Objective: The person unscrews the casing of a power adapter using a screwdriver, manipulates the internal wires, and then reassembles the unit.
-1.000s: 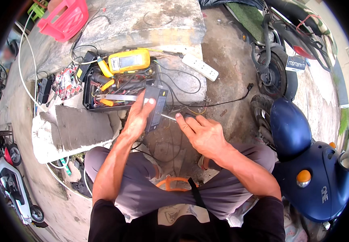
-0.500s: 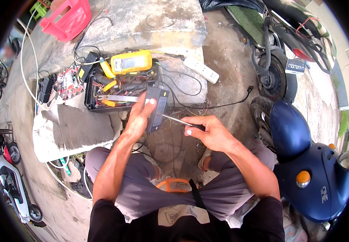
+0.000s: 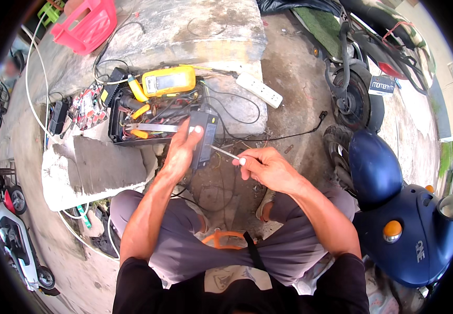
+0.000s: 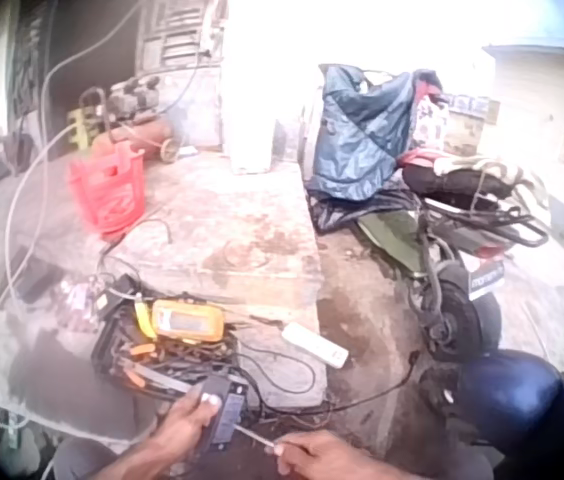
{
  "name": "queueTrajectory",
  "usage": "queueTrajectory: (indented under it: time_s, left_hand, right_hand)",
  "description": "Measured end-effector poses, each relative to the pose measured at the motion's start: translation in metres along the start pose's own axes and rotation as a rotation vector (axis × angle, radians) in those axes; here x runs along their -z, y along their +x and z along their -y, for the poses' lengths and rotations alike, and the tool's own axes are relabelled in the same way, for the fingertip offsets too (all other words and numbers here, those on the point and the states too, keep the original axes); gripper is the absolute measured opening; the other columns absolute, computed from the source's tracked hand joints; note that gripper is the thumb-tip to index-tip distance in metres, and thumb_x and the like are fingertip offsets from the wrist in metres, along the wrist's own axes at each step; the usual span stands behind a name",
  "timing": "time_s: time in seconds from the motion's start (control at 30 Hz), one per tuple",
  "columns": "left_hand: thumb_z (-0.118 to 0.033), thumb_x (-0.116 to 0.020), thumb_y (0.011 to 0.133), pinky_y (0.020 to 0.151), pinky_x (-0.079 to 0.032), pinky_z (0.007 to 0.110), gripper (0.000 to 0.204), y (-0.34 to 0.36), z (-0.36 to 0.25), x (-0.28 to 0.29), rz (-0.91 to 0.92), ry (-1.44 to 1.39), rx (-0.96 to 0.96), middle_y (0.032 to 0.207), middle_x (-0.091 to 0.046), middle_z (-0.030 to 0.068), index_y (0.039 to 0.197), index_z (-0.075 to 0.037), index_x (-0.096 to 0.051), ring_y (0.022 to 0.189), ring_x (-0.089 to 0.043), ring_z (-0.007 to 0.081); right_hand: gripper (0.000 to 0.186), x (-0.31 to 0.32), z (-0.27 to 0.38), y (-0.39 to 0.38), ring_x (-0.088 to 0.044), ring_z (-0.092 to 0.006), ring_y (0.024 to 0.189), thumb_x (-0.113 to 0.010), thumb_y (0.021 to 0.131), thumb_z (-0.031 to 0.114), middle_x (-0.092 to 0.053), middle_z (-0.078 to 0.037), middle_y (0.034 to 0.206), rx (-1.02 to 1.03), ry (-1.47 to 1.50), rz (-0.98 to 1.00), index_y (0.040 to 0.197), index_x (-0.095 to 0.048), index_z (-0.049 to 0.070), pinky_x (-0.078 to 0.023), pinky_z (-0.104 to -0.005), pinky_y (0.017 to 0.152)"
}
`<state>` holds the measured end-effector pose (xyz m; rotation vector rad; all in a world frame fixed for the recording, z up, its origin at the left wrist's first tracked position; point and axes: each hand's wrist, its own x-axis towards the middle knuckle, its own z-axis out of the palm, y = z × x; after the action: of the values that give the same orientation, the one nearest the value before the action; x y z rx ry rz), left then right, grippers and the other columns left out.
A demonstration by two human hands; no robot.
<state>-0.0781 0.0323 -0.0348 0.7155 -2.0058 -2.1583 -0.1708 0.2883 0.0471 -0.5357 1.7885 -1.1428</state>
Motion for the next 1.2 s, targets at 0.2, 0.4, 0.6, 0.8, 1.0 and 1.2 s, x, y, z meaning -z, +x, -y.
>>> queueTrajectory:
  time_s: [0.2, 0.4, 0.6, 0.8, 1.0, 1.2]
  left_hand:
    - [-0.037, -0.064, 0.114, 0.098, -0.055, 0.031, 0.051, -0.001, -0.003, -0.002, -0.003, -0.015, 0.0, 0.129, -0.072, 0.0031, 0.154, -0.005, -0.059, 0.111, -0.066, 0.0114]
    - [-0.037, -0.064, 0.114, 0.103, -0.054, 0.031, 0.058, -0.004, -0.014, -0.011, 0.005, -0.006, 0.019, 0.137, -0.07, 0.0057, 0.16, -0.005, -0.053, 0.118, -0.065, 0.013]
    - [-0.042, -0.061, 0.112, 0.104, -0.054, 0.04, 0.064, -0.006, -0.012, -0.015, 0.034, 0.082, 0.045, 0.143, -0.068, 0.0144, 0.164, -0.006, -0.049, 0.125, -0.065, 0.0232]
    - [-0.039, -0.061, 0.113, 0.108, -0.051, 0.039, 0.064, -0.003, -0.001, -0.018, 0.043, 0.065, 0.045, 0.144, -0.068, 0.0155, 0.165, -0.005, -0.047, 0.127, -0.064, 0.0225]
    - [-0.04, -0.06, 0.114, 0.109, -0.051, 0.039, 0.065, -0.001, 0.0, -0.02, 0.061, 0.012, 0.105, 0.145, -0.068, 0.0166, 0.165, -0.003, -0.046, 0.128, -0.064, 0.0228]
    - [-0.039, -0.06, 0.114, 0.105, -0.053, 0.038, 0.064, -0.002, 0.005, -0.028, 0.073, 0.077, 0.053, 0.144, -0.068, 0.0173, 0.164, -0.002, -0.047, 0.125, -0.065, 0.0229]
  right_hand:
    - [0.046, -0.014, -0.013, 0.001, -0.065, -0.0257, 0.098, -0.072, 0.083, 0.005, -0.067, -0.005, 0.101, 0.727, -1.117, -0.51, 0.129, -0.075, 0.001, -0.059, -0.0428, 0.08]
    - [0.031, -0.015, -0.004, 0.002, -0.069, -0.0316, 0.097, -0.073, 0.095, 0.014, -0.067, -0.009, 0.104, 0.474, -0.953, -0.454, 0.124, -0.074, 0.002, -0.059, -0.0465, 0.08]
    - [0.015, -0.018, -0.009, 0.007, -0.07, -0.0328, 0.095, -0.074, 0.099, 0.019, -0.067, -0.01, 0.09, 0.449, -1.041, -0.48, 0.099, -0.072, 0.004, -0.058, -0.0485, 0.08]
    - [0.006, -0.014, -0.011, 0.011, -0.069, -0.0287, 0.09, -0.074, 0.093, 0.012, -0.067, -0.006, 0.088, 0.633, -1.157, -0.564, 0.092, -0.07, 0.007, -0.055, -0.0429, 0.078]
    - [0.013, -0.02, -0.022, 0.018, -0.071, -0.0259, 0.078, -0.071, 0.085, 0.007, -0.063, -0.007, 0.086, 0.567, -1.166, -0.598, 0.094, -0.062, 0.007, -0.057, -0.0403, 0.071]
    - [0.014, -0.024, -0.013, 0.018, -0.073, -0.0253, 0.074, -0.071, 0.088, 0.01, -0.063, -0.009, 0.094, 0.425, -1.221, -0.52, 0.097, -0.061, 0.006, -0.059, -0.0409, 0.068]
